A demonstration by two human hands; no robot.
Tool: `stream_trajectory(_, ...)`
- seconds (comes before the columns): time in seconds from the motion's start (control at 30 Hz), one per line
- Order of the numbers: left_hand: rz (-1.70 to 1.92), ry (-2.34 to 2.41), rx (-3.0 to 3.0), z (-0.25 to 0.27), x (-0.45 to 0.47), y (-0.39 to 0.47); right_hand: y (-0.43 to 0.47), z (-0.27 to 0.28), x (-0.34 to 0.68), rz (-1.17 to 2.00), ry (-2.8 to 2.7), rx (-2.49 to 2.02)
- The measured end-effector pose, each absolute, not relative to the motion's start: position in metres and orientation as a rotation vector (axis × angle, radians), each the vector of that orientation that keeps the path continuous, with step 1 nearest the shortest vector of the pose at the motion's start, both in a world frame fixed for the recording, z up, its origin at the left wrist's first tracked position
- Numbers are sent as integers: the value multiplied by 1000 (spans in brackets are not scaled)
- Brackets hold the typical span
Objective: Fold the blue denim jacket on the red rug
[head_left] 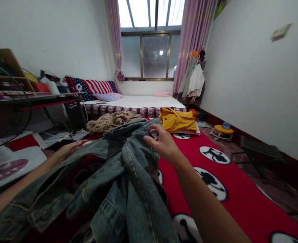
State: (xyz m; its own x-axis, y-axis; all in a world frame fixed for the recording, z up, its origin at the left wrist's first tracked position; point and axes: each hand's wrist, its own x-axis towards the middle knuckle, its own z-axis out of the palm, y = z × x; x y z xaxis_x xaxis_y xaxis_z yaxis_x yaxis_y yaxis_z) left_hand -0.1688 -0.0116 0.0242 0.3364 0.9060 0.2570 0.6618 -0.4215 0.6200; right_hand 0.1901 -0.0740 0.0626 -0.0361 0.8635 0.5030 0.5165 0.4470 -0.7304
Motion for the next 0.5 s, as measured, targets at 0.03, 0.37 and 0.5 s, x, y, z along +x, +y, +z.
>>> stream_trajectory(0.03,816,1387,2062,23,-181,-11,-76,55,183,385,-1808,-1246)
stream_trajectory(0.37,353,1436,2037,29,-151,-4,-96,22,132,126,-2279,-1474)
stream_trajectory(0.5,400,1442,2247,23,-109,-14,-82,40,165,177,-1958,-1369)
